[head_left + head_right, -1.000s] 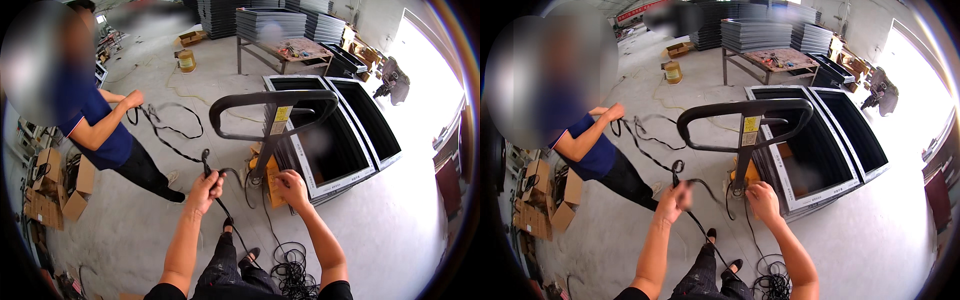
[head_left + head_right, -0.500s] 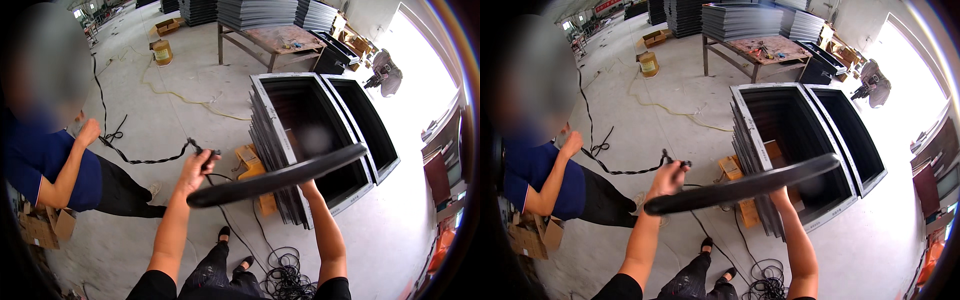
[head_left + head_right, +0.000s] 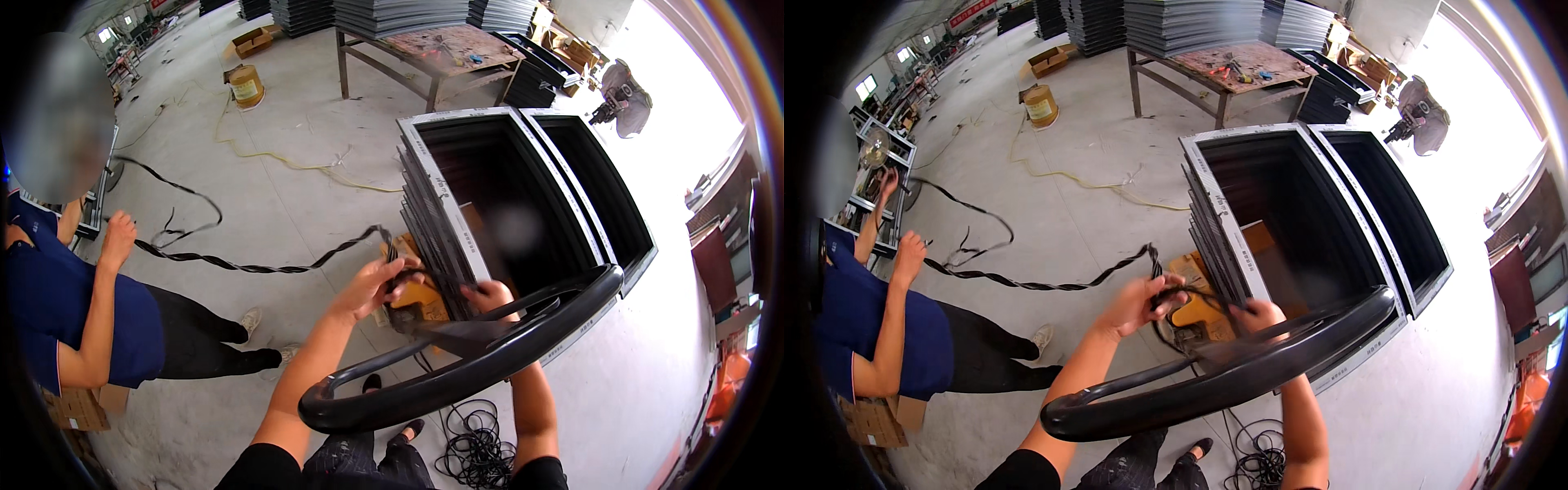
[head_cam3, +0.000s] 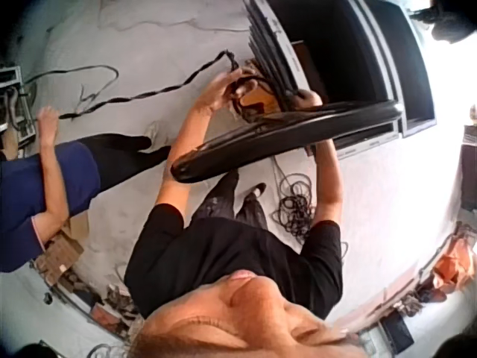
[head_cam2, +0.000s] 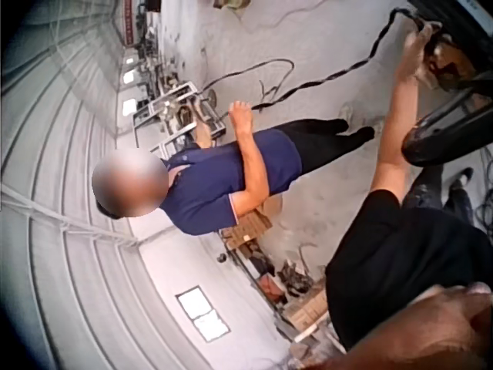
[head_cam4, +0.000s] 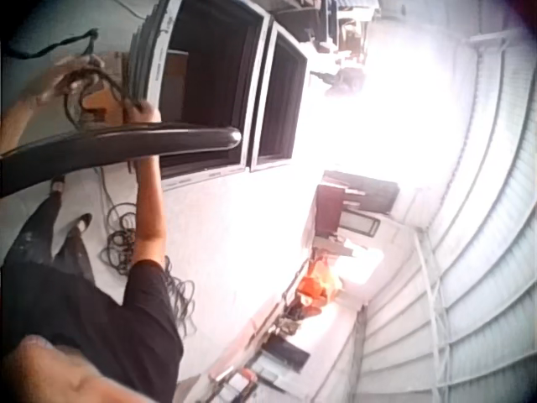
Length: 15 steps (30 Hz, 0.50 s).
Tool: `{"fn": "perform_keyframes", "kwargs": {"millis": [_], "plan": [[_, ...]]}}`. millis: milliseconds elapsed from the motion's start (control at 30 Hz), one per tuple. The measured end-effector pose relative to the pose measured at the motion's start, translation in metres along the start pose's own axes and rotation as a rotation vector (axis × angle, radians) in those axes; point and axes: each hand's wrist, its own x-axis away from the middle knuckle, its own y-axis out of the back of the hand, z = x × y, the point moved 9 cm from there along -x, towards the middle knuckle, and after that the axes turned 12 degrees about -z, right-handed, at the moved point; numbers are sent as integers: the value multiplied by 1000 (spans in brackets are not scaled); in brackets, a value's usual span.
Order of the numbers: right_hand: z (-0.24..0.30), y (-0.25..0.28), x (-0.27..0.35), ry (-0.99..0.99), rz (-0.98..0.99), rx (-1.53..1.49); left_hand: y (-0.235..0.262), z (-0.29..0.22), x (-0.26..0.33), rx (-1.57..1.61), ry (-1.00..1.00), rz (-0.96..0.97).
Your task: The person gathers a long black cable from the floor and winds it into a coil by hand while walking through a workshop, assisted by another person who holds part of the cable.
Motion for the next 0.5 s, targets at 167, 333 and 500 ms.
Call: {"fn": "perform_keyframes", "kwargs": {"millis": [167,333,500], "plan": [[-27,104,138,-89,86,359,19,62,30,-136,116,-7],[-31,228,231,-474,-39,214,12,134,65,-111,171,-62],[-27,296,281,-463,-170,63,-9,147,85,32,223,-166]]}}
